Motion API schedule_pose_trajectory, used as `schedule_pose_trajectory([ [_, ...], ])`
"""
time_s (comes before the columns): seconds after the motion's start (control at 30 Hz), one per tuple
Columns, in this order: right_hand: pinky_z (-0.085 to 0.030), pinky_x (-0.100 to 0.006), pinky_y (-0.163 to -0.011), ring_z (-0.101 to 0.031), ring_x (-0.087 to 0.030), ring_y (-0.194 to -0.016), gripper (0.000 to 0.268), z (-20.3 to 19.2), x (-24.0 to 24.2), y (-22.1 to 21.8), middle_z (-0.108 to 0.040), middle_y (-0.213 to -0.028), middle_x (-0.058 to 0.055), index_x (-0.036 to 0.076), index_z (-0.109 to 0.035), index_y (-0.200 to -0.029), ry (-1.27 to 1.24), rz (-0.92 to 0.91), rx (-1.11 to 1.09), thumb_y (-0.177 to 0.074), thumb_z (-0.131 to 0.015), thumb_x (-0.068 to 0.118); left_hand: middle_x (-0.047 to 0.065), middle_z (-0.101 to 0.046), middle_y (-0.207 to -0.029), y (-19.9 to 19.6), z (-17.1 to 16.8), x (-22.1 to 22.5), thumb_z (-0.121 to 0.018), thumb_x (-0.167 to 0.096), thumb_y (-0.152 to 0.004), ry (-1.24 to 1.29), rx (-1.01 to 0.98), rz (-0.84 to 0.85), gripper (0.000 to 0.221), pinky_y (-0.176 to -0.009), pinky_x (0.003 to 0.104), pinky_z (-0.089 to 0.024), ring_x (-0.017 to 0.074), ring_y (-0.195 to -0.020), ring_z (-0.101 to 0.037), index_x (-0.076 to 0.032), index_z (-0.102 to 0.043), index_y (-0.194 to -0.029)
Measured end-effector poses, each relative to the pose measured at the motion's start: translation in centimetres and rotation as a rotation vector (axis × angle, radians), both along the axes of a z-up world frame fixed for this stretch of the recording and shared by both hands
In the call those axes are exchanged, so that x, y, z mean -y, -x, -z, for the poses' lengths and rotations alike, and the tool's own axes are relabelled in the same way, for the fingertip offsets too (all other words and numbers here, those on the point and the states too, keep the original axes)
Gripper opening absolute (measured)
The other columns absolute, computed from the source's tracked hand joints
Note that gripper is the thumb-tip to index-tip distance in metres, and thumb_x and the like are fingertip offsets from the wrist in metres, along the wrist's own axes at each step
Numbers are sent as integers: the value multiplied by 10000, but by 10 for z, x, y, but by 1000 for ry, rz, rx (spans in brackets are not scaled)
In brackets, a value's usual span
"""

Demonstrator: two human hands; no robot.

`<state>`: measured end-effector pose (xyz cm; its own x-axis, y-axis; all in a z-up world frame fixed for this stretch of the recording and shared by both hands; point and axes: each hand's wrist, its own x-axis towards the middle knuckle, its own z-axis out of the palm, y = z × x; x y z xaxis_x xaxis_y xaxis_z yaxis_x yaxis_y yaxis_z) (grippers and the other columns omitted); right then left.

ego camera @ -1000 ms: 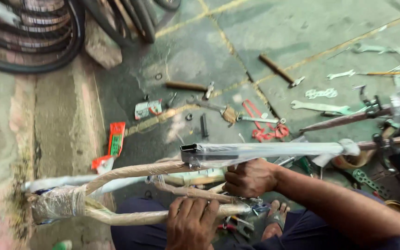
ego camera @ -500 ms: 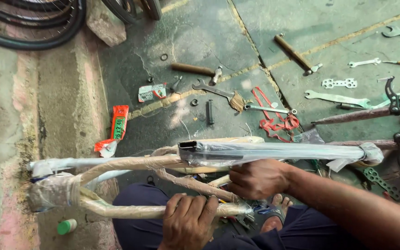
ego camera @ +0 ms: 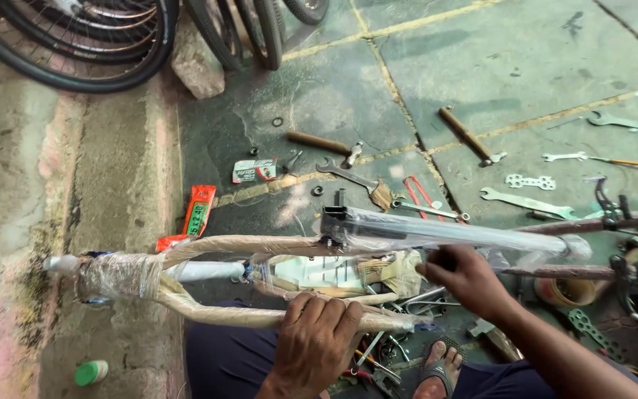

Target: Attaching components and adjusting parts on a bicycle frame.

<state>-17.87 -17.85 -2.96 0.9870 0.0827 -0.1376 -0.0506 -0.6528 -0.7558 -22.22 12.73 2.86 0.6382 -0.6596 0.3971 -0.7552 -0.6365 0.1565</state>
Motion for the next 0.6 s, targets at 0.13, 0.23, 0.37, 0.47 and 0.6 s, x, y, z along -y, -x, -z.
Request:
schedule_pose_trajectory([
  [0.13, -545, -376, -857, -694, -181, -916, 328, 7, -9, -9, -758, -955, -67, 70, -712, -1030, -429, 163, -174, -835, -774, 327, 61, -623, -865, -2, -2, 6, -768, -346, -868, 39, -24, -24, 384, -909, 478, -451, 259, -838, -618, -66, -688, -1117],
  [0.23, -535, -354, -918, -697, -156, -969, 339, 33, -7, -17, -770, -1007, -56, 72, -727, -1071, -599, 116, -135, -837, -774, 314, 56, -627, -868, -2, 3, 6, -772, -348, -848, 35, -11, -44, 394, -904, 474, -452, 254, -838, -620, -73, -687, -1117],
  [0.37, -576, -382, -852, -703, -180, -880, 261, 59, 0, -27, -795, -939, -101, 26, -794, -983, -581, 116, -125, -878, -783, 265, 54, -618, -865, -1, 5, 4, -776, -353, -866, 19, -16, -52, 392, -894, 471, -451, 246, -826, -611, -76, -680, -1126],
  [0.47, -583, -380, -805, -709, -157, -849, 212, 52, -3, -28, -813, -938, -76, 60, -804, -978, -513, 181, -153, -860, -780, 234, 55, -610, -862, -1, 4, 3, -776, -356, -874, 12, -22, -53, 390, -895, 469, -453, 247, -819, -604, -75, -677, -1126],
  [0.6, -580, -393, -722, -703, -154, -747, 190, 43, -8, -29, -805, -888, -64, 87, -794, -999, -204, 205, -97, -894, -730, 233, 45, -613, -875, -3, 6, 4, -774, -354, -882, 18, -12, -58, 376, -899, 462, -453, 238, -824, -604, -83, -676, -1123],
])
